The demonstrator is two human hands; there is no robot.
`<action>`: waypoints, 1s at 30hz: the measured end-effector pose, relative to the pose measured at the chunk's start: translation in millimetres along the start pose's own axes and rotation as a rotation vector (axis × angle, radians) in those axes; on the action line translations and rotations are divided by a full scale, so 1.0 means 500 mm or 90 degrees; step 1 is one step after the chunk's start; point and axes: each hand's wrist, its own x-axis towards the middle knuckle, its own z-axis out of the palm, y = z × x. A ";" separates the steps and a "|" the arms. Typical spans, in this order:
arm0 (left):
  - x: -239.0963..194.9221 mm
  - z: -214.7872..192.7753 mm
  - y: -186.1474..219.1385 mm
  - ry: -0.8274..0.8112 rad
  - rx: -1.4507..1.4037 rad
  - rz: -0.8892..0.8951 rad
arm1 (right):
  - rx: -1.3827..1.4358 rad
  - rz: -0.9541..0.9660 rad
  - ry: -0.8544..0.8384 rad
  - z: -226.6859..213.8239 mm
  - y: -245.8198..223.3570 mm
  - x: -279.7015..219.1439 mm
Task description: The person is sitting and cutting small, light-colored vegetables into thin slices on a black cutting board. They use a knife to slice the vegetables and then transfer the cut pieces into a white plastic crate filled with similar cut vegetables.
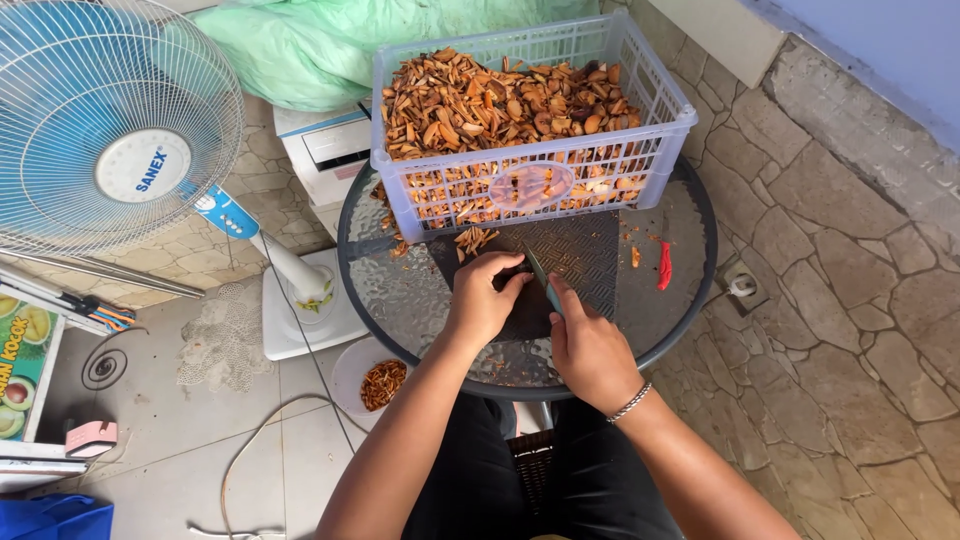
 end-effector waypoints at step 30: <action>0.033 -0.034 0.030 -0.248 0.273 0.022 | -0.029 0.030 -0.064 -0.022 0.011 0.010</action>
